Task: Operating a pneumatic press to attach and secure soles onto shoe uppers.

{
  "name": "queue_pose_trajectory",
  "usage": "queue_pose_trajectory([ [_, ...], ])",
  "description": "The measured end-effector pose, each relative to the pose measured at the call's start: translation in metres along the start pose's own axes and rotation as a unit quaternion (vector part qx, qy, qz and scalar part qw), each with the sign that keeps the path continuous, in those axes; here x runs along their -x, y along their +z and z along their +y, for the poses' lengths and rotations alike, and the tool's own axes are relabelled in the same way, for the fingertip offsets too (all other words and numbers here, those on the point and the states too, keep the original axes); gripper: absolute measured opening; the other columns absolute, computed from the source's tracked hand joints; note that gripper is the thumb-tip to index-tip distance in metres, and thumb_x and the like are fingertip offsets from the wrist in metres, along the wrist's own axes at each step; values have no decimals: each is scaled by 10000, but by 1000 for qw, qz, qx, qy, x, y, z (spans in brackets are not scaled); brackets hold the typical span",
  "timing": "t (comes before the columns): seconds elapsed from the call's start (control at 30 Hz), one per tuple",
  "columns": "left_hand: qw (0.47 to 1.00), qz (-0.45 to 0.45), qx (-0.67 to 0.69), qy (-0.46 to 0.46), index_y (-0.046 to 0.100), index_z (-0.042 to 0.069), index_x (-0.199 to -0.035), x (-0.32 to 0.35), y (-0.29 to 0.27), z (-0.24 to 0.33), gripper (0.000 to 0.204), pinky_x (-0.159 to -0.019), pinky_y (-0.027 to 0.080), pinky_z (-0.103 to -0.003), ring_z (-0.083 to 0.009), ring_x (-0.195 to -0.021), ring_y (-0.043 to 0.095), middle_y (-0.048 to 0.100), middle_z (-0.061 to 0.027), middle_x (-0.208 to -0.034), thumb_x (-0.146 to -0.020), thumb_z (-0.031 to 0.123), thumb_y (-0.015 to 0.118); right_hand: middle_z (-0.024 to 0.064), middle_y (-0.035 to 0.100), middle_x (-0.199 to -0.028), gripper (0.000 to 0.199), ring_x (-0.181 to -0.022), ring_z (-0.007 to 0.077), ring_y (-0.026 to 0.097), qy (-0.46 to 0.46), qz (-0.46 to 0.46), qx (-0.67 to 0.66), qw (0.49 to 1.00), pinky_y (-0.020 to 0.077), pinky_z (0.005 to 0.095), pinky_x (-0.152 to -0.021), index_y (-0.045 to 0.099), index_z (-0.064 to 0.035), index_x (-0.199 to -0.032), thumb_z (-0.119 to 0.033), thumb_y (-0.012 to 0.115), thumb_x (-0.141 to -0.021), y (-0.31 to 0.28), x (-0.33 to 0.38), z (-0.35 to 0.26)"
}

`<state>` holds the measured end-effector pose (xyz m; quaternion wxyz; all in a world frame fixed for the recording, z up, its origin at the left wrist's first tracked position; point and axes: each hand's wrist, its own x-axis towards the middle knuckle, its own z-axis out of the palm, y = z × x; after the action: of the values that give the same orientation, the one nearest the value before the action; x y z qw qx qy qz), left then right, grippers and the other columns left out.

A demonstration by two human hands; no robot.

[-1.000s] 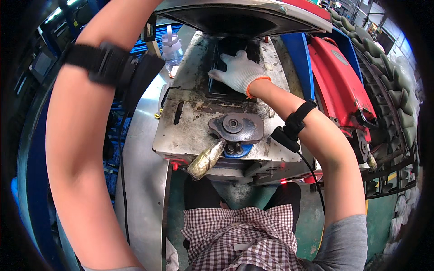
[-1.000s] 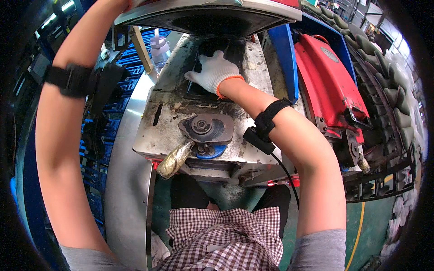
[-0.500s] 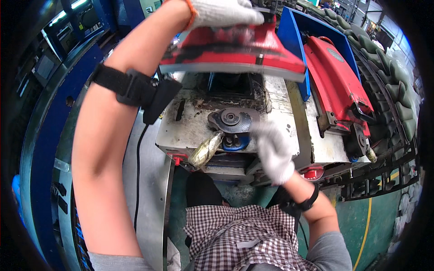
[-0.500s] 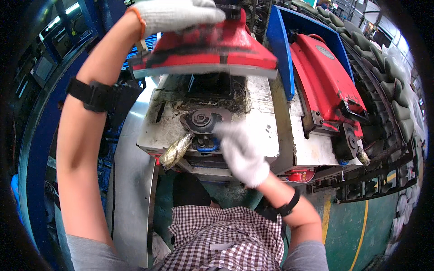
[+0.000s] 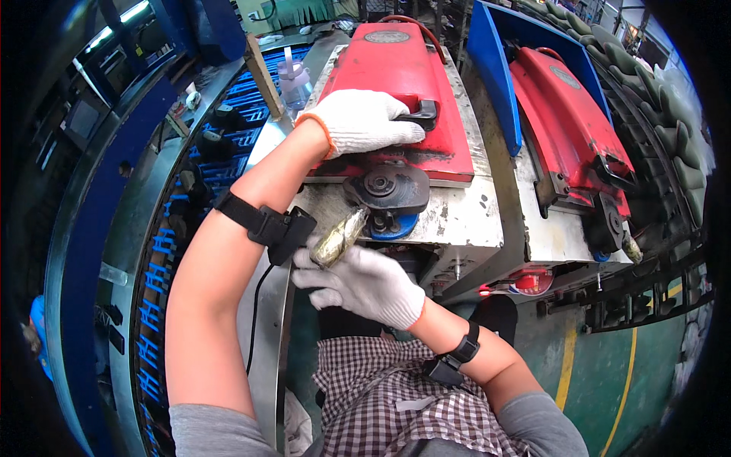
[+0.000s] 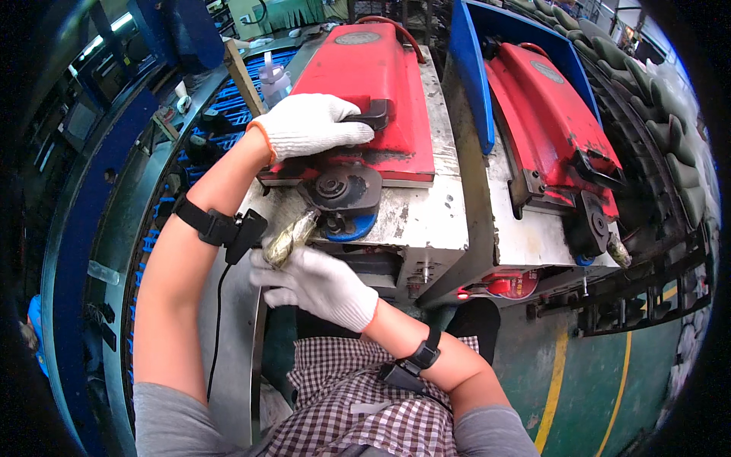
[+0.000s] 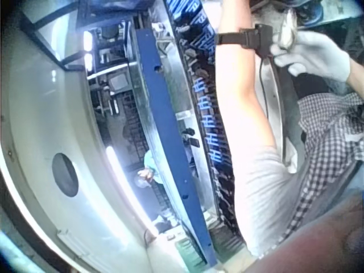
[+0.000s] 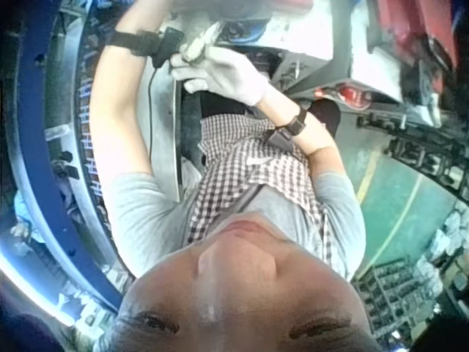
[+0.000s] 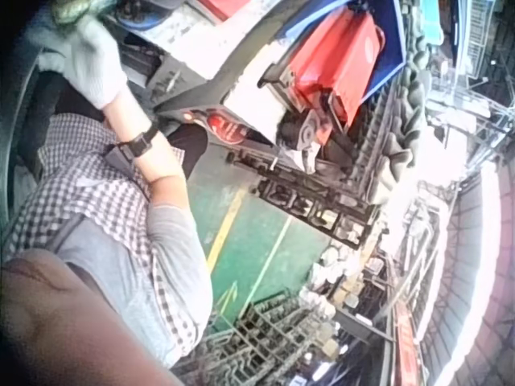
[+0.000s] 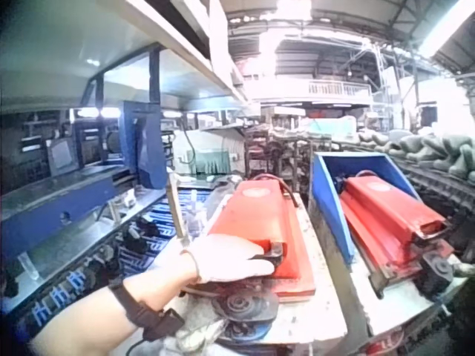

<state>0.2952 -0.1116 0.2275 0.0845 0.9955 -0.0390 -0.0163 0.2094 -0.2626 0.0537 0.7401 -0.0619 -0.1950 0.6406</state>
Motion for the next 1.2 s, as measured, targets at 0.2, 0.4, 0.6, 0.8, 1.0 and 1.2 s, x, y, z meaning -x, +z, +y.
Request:
queue_pose_trajectory([
  [0.2, 1000, 27, 9, 6, 754, 95, -1124, -3, 10, -6, 574, -891, 525, -405, -334, -962, 712, 745, -171, -1005, -955, 615, 580, 73, 665, -1187, 496, -1014, 248, 638, -16, 4, -107, 994, 497, 376, -860, 619, -112, -1334, -471, 654, -994, -4, 15, -8],
  [0.4, 999, 35, -1, 3, 745, 104, -1153, 0, 12, -8, 578, -905, 524, -409, -356, -994, 705, 748, -171, -1046, -957, 620, 571, 29, 620, -993, 678, -803, 190, 543, -135, 139, -131, 972, 472, 346, -743, 513, -115, -1502, -551, 620, -994, 20, 91, -62],
  [0.6, 996, 74, 45, 17, 725, 85, -1123, -4, 16, -2, 544, -872, 529, -387, -288, -923, 709, 741, -142, -981, -985, 591, 578, 125, 682, -1007, 606, -781, 189, 661, -338, 318, 461, 756, 549, 319, -702, 436, -9, -1528, -347, 592, -1050, 37, 196, -116],
  [0.8, 923, 259, 283, 3, 651, 13, -1168, -6, 30, 1, 265, -916, 492, -292, -117, -1004, 601, 660, -37, -1043, -1049, 248, 626, 149, 717, -1179, 308, -1098, 323, 673, -315, 529, 788, 0, 528, 414, -975, 705, -40, -1252, -161, 661, -972, 63, 305, -233],
  [1.0, 927, 188, 319, 66, 642, 15, -1275, -21, 24, 107, 319, -994, 497, -287, -113, -1099, 620, 682, -54, -1167, -1038, 229, 649, 201, 722, -1188, 417, -1093, 415, 677, -81, 689, 718, 57, 539, 507, -925, 700, -113, -1254, -421, 491, -1066, 61, 358, -253],
  [1.2, 965, 132, 119, 191, 625, 74, -1340, -51, 43, 182, 493, -1047, 504, -415, -339, -1184, 644, 647, -183, -1289, -966, 394, 647, 209, 720, -1219, 447, -1084, 413, 700, -82, 683, 724, 55, 565, 488, -922, 652, -118, -1341, -420, 576, -1021, 85, 332, -193],
])
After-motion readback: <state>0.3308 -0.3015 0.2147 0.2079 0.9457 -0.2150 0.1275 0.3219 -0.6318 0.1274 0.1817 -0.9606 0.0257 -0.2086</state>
